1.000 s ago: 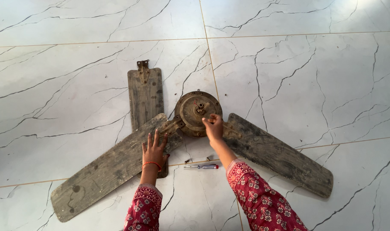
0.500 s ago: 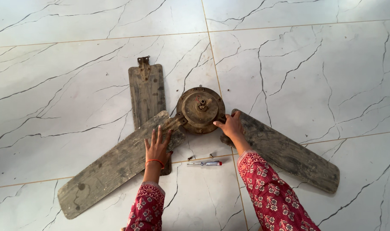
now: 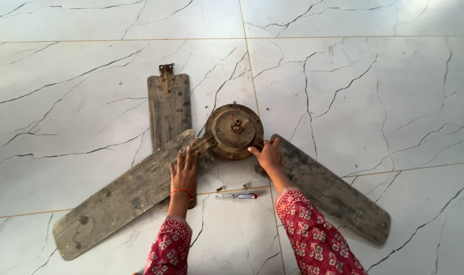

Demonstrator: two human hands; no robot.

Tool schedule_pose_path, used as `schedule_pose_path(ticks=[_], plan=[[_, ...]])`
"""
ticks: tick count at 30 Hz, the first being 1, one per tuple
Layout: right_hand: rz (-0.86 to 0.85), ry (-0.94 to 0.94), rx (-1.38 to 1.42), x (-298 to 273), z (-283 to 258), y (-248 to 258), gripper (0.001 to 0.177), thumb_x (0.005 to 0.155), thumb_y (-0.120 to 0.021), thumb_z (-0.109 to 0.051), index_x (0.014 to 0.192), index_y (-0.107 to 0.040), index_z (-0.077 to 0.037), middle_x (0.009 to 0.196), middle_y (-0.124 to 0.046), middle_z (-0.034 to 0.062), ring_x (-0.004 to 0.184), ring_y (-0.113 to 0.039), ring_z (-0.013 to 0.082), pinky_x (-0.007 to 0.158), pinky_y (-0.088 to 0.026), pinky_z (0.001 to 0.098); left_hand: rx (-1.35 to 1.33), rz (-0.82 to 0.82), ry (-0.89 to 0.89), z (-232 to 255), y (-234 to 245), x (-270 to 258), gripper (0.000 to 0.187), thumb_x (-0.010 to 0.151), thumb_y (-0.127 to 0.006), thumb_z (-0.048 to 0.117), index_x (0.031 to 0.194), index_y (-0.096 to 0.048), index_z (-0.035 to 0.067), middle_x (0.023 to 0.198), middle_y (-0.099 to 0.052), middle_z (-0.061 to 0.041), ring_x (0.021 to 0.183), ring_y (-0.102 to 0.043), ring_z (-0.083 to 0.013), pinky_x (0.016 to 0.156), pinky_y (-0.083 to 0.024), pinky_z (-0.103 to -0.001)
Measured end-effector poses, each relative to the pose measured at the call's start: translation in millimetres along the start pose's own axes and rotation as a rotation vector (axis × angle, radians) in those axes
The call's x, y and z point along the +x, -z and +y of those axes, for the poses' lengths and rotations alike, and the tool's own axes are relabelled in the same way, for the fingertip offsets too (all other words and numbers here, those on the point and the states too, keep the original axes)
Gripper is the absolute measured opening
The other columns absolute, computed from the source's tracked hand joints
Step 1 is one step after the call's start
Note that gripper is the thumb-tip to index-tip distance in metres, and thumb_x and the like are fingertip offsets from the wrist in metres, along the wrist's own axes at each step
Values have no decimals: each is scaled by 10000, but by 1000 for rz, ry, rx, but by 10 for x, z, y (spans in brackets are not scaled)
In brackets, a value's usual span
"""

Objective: The person assembles a ceiling fan on the floor by attaching three fan blades to the central motor housing. They use a screwdriver to tighten the screws securing each blade in place.

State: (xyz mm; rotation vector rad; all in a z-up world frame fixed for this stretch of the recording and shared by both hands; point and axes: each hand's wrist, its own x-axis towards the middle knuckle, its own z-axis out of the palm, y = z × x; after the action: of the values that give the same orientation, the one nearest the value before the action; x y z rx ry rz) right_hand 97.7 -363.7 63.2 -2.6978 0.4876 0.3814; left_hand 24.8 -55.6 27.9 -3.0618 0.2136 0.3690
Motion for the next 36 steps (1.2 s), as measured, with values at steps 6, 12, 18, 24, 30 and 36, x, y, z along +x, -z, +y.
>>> schedule_pose_path(ticks=[6,12,18,24,30,36], plan=[[57,33,56,-109,44,-118,737,832,-725,-651,1251,-654,-49,1286,-447,144,962,-678,356,743,-589,501,-7,-9,-18,-20,-45,-21,831,974,-556,124,1650,-79,202,1721,25,-77,1577,-55,-371,1233,-241,-582],[99,45,56,-144,-13,-63,773,818,-742,-649,1255,-636,-21,1288,-433,157,917,-689,342,689,-609,480,10,-11,-39,-22,-97,56,862,955,-590,63,1658,-103,166,1725,10,-120,1564,-72,-423,1222,-278,-572],[184,68,70,-175,-16,-48,751,790,-784,-646,1226,-673,-45,1290,-443,167,1008,-666,396,771,-569,526,7,62,-76,-30,-176,63,789,977,-535,82,1642,-116,146,1709,-4,-159,1540,-80,-480,1181,-316,-616],[100,26,98,-187,-44,-38,744,808,-760,-643,1216,-666,-28,1319,-431,161,1017,-680,378,779,-589,522,8,92,-100,-78,-182,19,771,977,-522,77,1637,-135,179,1714,-17,-148,1545,-96,-473,1192,-328,-585],[80,32,92,-182,-45,-41,808,813,-749,-649,1285,-622,-6,1340,-414,159,995,-691,368,759,-618,510,44,53,-104,-80,-132,-17,765,988,-503,75,1639,-132,230,1705,-15,-131,1538,-83,-467,1191,-329,-569],[66,3,84,-214,-61,15,801,814,-753,-644,1299,-629,-19,1337,-429,147,1037,-674,370,795,-588,530,34,85,-103,-41,-143,-24,753,984,-503,73,1635,-162,237,1711,-48,-133,1542,-107,-469,1194,-338,-565]])
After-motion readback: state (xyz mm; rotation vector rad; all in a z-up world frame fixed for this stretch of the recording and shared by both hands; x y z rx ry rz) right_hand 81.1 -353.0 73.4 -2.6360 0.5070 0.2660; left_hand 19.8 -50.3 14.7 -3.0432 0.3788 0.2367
